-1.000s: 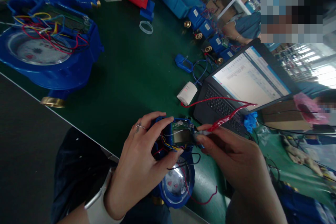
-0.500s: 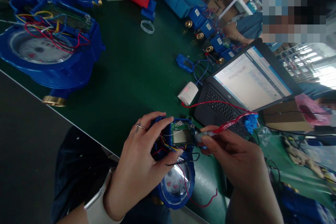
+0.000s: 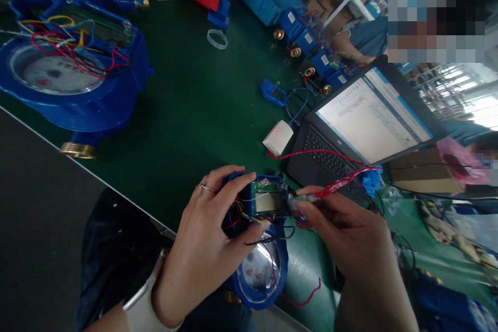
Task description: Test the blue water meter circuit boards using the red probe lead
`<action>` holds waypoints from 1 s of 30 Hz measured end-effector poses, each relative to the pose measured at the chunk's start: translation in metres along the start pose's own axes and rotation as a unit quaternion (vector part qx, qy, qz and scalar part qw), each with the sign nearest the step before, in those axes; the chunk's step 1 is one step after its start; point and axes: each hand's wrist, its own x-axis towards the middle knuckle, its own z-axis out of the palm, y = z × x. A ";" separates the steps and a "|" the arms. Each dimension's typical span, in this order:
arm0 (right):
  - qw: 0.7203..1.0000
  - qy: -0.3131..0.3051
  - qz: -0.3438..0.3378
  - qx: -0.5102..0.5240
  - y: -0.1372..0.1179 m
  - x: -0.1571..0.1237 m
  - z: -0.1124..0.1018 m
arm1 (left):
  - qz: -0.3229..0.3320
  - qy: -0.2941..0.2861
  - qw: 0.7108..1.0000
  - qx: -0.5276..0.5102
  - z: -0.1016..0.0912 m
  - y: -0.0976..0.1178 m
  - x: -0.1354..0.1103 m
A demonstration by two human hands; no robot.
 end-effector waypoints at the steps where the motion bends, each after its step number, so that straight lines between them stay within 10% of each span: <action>1: 1.000 0.006 0.007 0.004 -0.001 -0.001 0.001 | -0.001 -0.001 1.000 0.001 0.000 0.000 0.000; 30: 0.996 0.083 -0.038 -0.010 -0.003 -0.014 0.010 | 0.002 -0.008 1.000 0.008 -0.001 -0.003 -0.001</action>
